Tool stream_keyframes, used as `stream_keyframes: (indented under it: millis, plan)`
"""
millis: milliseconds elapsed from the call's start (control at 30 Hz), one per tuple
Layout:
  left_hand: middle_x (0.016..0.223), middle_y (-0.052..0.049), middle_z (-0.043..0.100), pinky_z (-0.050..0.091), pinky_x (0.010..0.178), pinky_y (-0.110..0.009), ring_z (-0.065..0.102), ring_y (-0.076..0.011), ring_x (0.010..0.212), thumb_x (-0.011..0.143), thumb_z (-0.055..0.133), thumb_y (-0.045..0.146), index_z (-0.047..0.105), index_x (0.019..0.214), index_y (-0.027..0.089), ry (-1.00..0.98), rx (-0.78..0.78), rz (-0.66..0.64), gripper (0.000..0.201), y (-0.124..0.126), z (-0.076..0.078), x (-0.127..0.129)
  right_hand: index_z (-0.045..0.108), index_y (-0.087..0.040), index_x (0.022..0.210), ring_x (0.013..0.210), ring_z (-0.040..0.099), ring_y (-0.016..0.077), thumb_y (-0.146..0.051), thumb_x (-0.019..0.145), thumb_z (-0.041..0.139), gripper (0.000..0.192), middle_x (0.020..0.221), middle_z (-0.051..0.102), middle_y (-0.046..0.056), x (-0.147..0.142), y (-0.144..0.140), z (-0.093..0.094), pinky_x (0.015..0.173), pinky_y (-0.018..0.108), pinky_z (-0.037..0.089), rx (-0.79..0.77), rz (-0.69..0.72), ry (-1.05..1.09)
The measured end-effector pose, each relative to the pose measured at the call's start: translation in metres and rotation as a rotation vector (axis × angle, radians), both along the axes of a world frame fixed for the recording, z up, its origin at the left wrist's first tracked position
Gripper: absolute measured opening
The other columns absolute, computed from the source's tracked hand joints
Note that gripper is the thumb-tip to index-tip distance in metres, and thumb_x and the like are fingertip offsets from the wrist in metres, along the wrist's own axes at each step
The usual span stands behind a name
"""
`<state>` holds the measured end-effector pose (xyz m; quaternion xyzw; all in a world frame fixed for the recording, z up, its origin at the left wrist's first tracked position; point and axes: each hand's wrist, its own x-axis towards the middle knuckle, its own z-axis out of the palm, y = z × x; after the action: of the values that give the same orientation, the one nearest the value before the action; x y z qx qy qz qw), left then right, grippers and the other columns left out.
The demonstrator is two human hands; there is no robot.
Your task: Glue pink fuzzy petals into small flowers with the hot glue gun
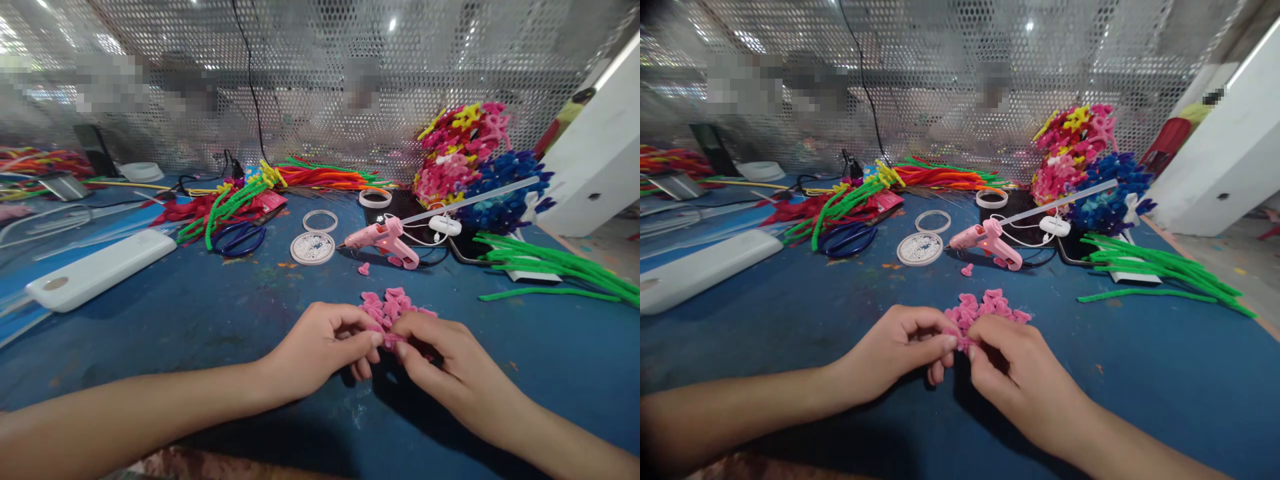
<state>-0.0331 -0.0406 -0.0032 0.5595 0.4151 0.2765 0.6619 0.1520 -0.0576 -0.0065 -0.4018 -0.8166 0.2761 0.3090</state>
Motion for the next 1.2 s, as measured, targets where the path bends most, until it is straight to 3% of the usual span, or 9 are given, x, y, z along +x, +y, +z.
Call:
stream_keyframes:
  millis: [433, 900, 1200]
  plan:
    - [0.061, 0.002, 0.06, 0.047, 0.049, -0.015, 0.057, -0.0062, 0.049, 0.079, 0.061, 0.026, 0.063, 0.075, 0.014, -0.051, 0.05, -0.021, 0.013, -0.0034, -0.0035, 0.0008, 0.051, -0.019, 0.069, 0.047, 0.043, 0.0066, -0.015, 0.08, 0.05, 0.012, 0.057, 0.049, -0.005, -0.0061, -0.0077, -0.0077, 0.043, 0.017, 0.035, -0.072, -0.076, 0.141]
    - [0.063, 0.002, 0.061, 0.046, 0.05, -0.014, 0.058, -0.0056, 0.05, 0.081, 0.059, 0.023, 0.063, 0.078, 0.014, 0.033, 0.177, -0.048, 0.011, -0.0048, -0.0035, 0.0004, 0.051, -0.019, 0.066, 0.046, 0.041, 0.0061, -0.017, 0.082, 0.049, 0.016, 0.055, 0.047, -0.005, -0.0057, -0.0077, -0.0067, 0.043, 0.017, 0.034, -0.051, -0.071, 0.136]
    - [0.059, 0.003, 0.059, 0.045, 0.049, -0.012, 0.056, -0.0048, 0.049, 0.078, 0.059, 0.017, 0.063, 0.077, 0.012, 0.013, 0.177, -0.044, 0.006, -0.005, -0.0043, 0.0009, 0.047, -0.019, 0.063, 0.048, 0.041, 0.0069, -0.017, 0.079, 0.051, 0.016, 0.054, 0.047, -0.005, -0.006, -0.0082, -0.0064, 0.044, 0.017, 0.033, -0.041, -0.089, 0.097]
